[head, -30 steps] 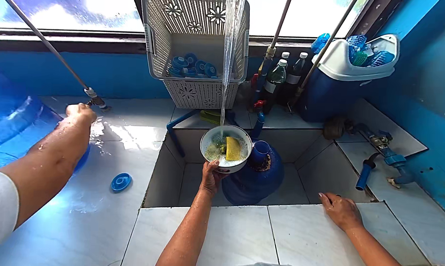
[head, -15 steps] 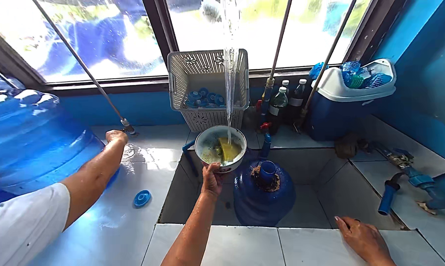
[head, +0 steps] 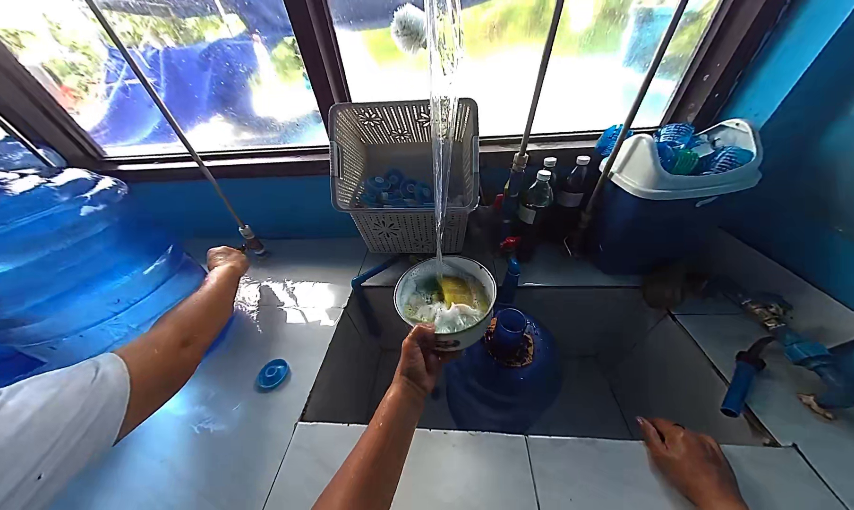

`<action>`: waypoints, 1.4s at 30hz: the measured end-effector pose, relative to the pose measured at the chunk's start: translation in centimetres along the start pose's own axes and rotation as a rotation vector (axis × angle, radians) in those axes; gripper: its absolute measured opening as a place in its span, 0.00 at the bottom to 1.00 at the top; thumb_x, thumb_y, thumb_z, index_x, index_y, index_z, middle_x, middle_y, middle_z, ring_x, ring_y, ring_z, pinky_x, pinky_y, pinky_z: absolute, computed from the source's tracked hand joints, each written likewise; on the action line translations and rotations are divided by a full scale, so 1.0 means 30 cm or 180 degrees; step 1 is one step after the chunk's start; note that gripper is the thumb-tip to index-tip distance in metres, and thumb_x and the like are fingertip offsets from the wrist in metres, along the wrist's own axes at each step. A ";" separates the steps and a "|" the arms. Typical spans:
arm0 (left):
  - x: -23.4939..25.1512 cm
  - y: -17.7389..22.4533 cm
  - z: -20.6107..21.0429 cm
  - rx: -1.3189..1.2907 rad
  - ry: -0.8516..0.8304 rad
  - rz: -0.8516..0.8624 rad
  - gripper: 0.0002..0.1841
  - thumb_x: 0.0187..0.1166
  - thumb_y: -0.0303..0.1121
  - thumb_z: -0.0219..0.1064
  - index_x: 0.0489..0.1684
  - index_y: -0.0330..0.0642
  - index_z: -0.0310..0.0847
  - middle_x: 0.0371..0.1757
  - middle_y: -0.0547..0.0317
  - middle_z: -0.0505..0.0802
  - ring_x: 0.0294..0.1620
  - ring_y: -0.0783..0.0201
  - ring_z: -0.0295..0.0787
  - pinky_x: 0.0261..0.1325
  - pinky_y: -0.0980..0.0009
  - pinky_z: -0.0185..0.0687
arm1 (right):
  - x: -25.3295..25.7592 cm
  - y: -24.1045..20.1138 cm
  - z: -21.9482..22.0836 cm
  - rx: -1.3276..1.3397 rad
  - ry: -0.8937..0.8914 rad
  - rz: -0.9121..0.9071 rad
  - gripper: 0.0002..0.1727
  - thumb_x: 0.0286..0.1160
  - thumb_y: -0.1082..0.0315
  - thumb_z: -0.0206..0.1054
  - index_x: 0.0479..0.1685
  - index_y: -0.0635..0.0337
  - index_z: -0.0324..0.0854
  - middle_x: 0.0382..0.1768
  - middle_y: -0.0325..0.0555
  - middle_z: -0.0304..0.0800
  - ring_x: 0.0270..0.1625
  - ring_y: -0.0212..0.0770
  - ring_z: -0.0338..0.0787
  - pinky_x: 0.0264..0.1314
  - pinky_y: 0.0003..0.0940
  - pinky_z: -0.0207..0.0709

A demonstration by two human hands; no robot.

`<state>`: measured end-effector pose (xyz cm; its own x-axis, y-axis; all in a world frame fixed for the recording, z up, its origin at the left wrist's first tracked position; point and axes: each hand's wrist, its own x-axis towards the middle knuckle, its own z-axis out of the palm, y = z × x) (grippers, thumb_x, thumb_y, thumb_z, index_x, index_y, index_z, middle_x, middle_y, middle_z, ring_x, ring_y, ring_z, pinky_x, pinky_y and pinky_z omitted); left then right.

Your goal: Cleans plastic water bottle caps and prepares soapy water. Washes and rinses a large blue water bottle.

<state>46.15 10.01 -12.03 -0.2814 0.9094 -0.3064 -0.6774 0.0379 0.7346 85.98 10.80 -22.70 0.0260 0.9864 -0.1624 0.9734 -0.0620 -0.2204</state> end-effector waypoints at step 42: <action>0.030 -0.027 -0.030 -0.0140 0.0086 -0.0094 0.12 0.85 0.31 0.44 0.57 0.37 0.68 0.45 0.42 0.89 0.42 0.49 0.92 0.47 0.54 0.91 | -0.015 0.005 -0.002 0.0029 0.0138 -0.0054 0.25 0.92 0.57 0.54 0.49 0.71 0.90 0.48 0.69 0.94 0.61 0.69 0.90 0.76 0.66 0.66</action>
<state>45.83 10.43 -13.46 -0.2786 0.8965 -0.3444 -0.7149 0.0459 0.6978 86.14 10.35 -22.60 0.0195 0.9930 -0.1166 0.9717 -0.0463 -0.2316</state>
